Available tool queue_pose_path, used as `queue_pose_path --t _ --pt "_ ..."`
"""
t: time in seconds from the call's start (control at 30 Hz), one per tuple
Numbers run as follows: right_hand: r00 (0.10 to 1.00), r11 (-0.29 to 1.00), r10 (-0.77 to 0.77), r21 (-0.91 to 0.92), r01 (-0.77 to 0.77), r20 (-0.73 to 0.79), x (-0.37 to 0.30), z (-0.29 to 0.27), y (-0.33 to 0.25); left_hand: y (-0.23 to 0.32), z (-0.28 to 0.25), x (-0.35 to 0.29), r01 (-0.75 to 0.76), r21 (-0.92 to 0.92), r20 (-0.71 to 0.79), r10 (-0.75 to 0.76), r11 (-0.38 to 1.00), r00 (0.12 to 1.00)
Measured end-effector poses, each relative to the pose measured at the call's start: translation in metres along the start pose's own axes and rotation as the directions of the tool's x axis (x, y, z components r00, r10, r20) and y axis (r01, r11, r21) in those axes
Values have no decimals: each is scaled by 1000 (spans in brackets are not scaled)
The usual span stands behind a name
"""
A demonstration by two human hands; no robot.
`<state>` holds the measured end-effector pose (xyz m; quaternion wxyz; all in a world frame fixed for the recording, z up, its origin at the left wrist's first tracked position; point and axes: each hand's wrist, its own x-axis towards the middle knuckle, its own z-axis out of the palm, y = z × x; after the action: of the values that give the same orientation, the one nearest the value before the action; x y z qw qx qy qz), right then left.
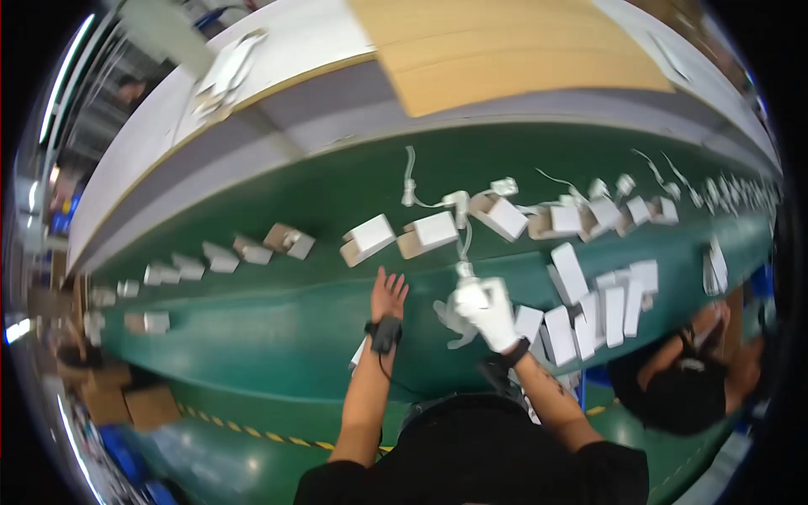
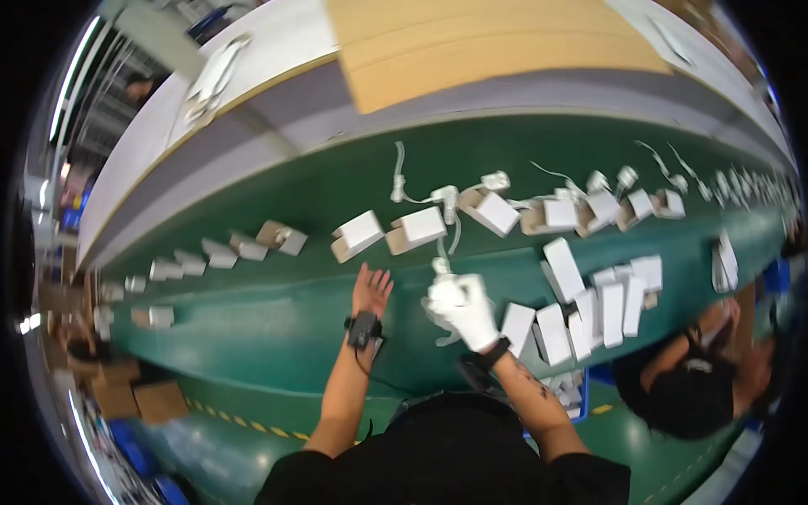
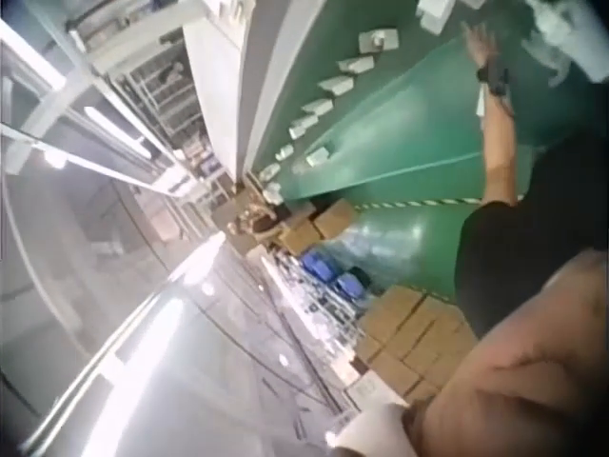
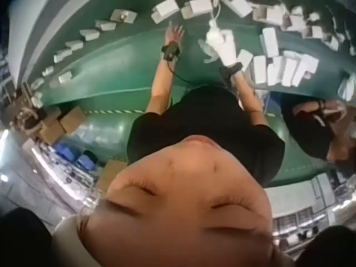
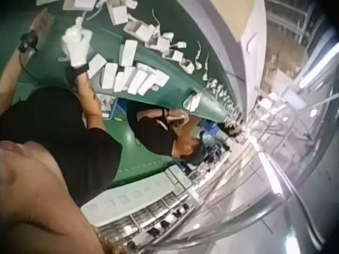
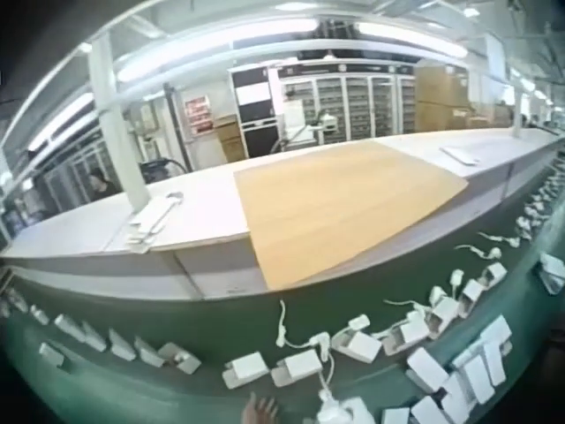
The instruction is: The person packages power adapters by hand, picking up an adapter and a white box, placing the adapter inside the box, and setting the boxed item onto the green conveyor belt.
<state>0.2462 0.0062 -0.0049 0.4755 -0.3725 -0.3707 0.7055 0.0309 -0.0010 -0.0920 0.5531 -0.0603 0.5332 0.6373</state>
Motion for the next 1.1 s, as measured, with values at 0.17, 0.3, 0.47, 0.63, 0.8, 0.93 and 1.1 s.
queue_pose_path --t 0.17,0.3,0.47,0.63,0.8,0.93,1.1 --pt "990 987 31 -162 -8 141 1 -5 -35 68 -39 104 136 153 -215 -102 979 971" --pt "989 922 33 -386 24 141 -2 -34 -32 112 -19 160 351 355 -638 -50 866 769" --pt "965 962 107 -269 -40 239 -7 -37 -70 121 14 151 584 743 -664 468 328 583" --pt "833 966 219 4 -257 508 12 -21 -110 150 12 73 120 806 190 446 -580 875" --pt "748 925 373 -155 -347 549 16 3 -94 163 0 -30 -289 775 523 313 -562 793" --pt "775 932 325 -325 -162 543 13 32 -86 148 11 -99 -523 583 771 222 -622 597" --pt "674 411 156 -667 621 723 19 57 -63 116 14 -132 -679 525 839 180 -514 513"
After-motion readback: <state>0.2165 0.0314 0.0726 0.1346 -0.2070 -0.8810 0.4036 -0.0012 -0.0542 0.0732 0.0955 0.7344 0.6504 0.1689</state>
